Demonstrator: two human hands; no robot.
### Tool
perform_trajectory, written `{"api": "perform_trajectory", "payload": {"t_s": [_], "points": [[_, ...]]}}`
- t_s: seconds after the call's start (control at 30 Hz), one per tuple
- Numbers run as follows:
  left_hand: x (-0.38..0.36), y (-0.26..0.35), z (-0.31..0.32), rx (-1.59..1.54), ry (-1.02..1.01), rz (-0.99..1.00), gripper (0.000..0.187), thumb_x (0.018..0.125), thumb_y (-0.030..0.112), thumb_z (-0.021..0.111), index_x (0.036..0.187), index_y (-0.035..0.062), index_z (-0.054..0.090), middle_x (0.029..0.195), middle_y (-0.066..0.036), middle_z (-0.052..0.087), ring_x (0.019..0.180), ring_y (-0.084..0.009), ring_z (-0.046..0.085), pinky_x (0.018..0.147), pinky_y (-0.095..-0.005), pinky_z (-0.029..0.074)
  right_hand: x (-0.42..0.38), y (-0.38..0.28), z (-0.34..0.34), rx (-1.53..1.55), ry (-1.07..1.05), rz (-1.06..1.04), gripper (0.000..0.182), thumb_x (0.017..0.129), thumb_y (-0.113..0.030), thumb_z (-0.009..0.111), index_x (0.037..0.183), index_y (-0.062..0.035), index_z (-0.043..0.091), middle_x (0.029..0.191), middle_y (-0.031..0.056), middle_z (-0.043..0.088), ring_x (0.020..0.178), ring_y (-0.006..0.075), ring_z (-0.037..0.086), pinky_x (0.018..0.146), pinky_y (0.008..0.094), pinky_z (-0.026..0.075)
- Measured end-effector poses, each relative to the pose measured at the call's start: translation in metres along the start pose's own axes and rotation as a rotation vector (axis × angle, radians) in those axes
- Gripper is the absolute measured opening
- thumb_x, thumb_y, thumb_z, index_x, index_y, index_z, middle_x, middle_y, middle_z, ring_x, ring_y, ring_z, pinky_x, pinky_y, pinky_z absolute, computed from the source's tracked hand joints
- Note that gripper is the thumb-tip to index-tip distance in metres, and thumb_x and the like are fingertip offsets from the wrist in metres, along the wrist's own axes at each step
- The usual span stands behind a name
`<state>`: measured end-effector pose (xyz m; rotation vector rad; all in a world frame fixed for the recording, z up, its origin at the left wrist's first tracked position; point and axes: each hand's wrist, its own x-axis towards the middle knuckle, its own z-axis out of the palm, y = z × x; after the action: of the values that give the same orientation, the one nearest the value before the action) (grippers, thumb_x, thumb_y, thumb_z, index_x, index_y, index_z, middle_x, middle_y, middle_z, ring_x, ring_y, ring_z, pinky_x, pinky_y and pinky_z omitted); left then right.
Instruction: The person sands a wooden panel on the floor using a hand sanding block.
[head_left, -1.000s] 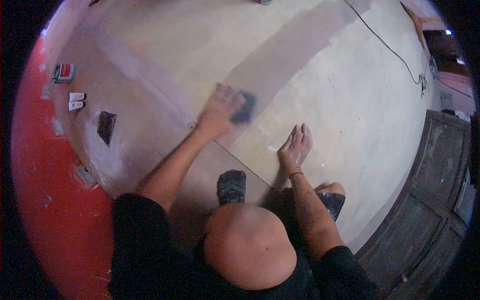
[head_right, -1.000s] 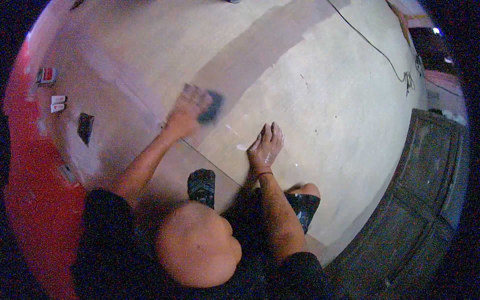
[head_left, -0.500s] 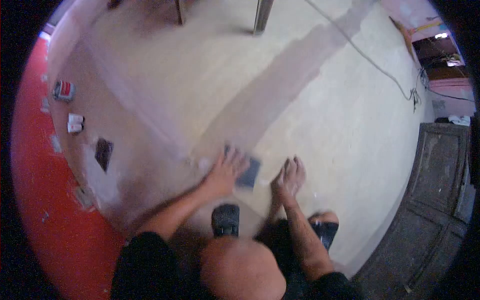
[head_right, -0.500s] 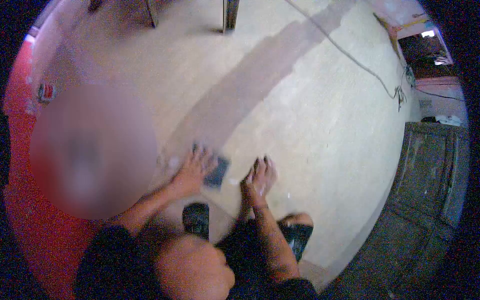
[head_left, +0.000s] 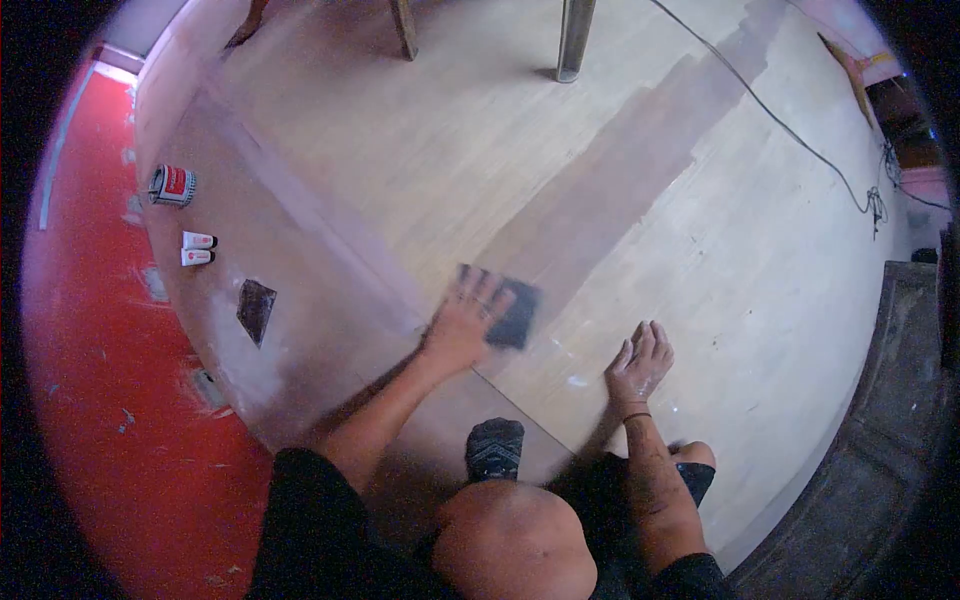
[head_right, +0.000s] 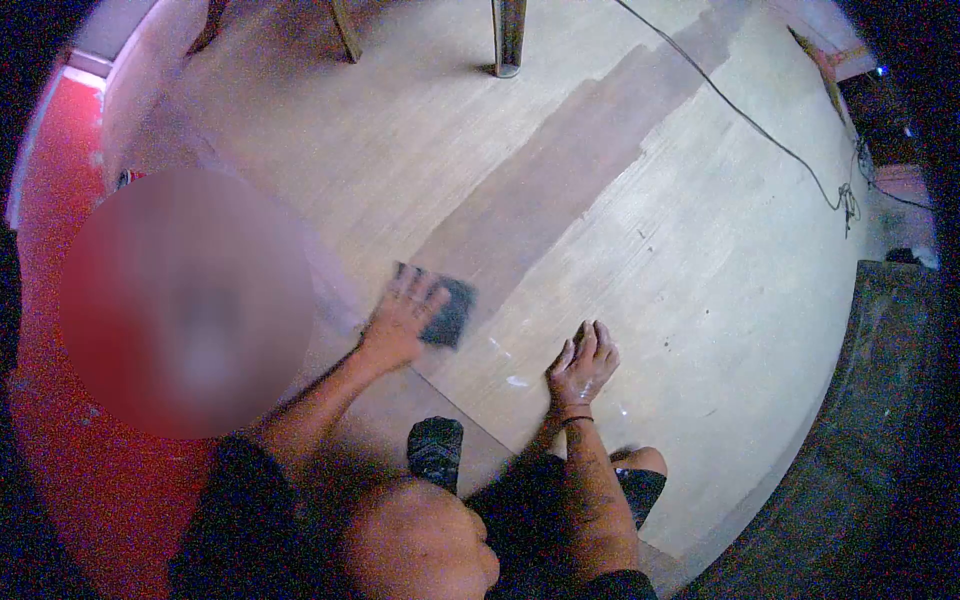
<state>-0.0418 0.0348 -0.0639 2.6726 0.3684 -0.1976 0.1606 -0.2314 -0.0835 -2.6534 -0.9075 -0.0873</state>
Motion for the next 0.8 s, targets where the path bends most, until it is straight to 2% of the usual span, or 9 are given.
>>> {"api": "perform_trajectory", "payload": {"t_s": [0.13,0.17,0.27,0.4,0.47,0.53,0.57,0.7,0.8], "points": [[-0.018,0.035,0.027,0.272,-0.054,-0.237,0.082,0.081,0.039,0.067,0.151,0.0089,0.037,0.16,-0.022,0.025,0.148,-0.046,0.017,0.115,-0.065,0.019,0.0,-0.004,-0.001,-0.008,0.007,-0.011,0.044,0.088,-0.019,0.059,0.129,-0.0039,0.056,0.137,0.0195,0.052,0.125,0.0374,0.047,0.109,0.0515,0.03],[-0.033,0.05,0.047,0.268,-0.062,-0.01,0.081,0.083,0.042,0.066,0.151,0.0091,0.037,0.159,-0.023,0.026,0.147,-0.0482,0.016,0.114,-0.0665,0.019,0.002,-0.004,0.0,-0.006,0.021,-0.014,0.044,0.088,-0.019,0.059,0.13,-0.0042,0.056,0.137,0.0191,0.052,0.126,0.0373,0.046,0.109,0.0515,0.03],[-0.033,0.034,0.024,-0.08,-0.086,0.089,0.077,0.083,0.029,0.064,0.152,0.008,0.036,0.159,-0.025,0.025,0.147,-0.0514,0.016,0.117,-0.0651,0.012,0.0,-0.003,-0.004,-0.026,0.0,-0.017,0.044,0.088,-0.018,0.059,0.13,-0.0045,0.056,0.137,0.0187,0.052,0.127,0.0373,0.046,0.109,0.0515,0.03],[-0.023,0.036,0.021,0.0,0.152,-0.289,0.077,0.082,0.031,0.065,0.152,0.0137,0.037,0.158,-0.024,0.027,0.146,-0.0525,0.017,0.117,-0.067,0.011,-0.001,-0.003,-0.001,-0.003,0.004,0.001,0.043,0.088,-0.015,0.059,0.129,-0.0034,0.056,0.137,0.0195,0.052,0.127,0.0375,0.045,0.11,0.0512,0.029],[-0.038,0.056,0.043,0.137,0.067,-0.212,0.083,0.079,0.031,0.069,0.152,0.0136,0.036,0.159,-0.024,0.026,0.146,-0.0528,0.017,0.117,-0.067,0.01,-0.001,-0.006,-0.002,-0.028,-0.009,0.001,0.043,0.087,-0.014,0.06,0.128,-0.0026,0.057,0.137,0.0195,0.052,0.127,0.0377,0.045,0.109,0.0514,0.03],[-0.053,0.052,0.036,-0.155,-0.099,0.082,0.079,0.081,0.028,0.066,0.152,0.0077,0.035,0.158,-0.026,0.026,0.145,-0.0534,0.017,0.116,-0.0684,0.009,-0.001,-0.003,0.0,-0.012,0.009,0.007,0.043,0.086,-0.015,0.061,0.127,-0.0023,0.057,0.137,0.0192,0.052,0.127,0.0377,0.045,0.109,0.0516,0.03],[-0.051,0.034,0.048,0.083,0.038,-0.037,0.077,0.081,0.025,0.064,0.151,0.0074,0.037,0.158,-0.025,0.026,0.145,-0.0536,0.018,0.116,-0.0694,0.009,-0.001,0.0,0.001,-0.015,0.02,-0.019,0.043,0.086,-0.016,0.061,0.126,-0.0021,0.057,0.136,0.0192,0.053,0.126,0.0381,0.046,0.108,0.0514,0.031],[-0.04,0.023,0.03,-0.093,0.359,-0.389,0.071,0.08,0.022,0.062,0.147,0.0102,0.044,0.158,-0.025,0.028,0.144,-0.0533,0.02,0.116,-0.0701,0.008,0.001,0.0,-0.001,-0.013,0.022,-0.033,0.042,0.087,-0.018,0.062,0.126,-0.0035,0.058,0.135,0.0188,0.053,0.125,0.0379,0.046,0.107,0.0508,0.032],[-0.048,0.057,0.041,0.152,-0.009,-0.14,0.071,0.078,0.019,0.063,0.146,0.0092,0.045,0.157,-0.025,0.03,0.144,-0.0534,0.021,0.116,-0.0686,0.008,0.001,-0.003,-0.001,-0.031,0.043,-0.016,0.043,0.087,-0.018,0.062,0.127,-0.0047,0.058,0.135,0.018,0.053,0.124,0.038,0.047,0.108,0.0505,0.032]]}}
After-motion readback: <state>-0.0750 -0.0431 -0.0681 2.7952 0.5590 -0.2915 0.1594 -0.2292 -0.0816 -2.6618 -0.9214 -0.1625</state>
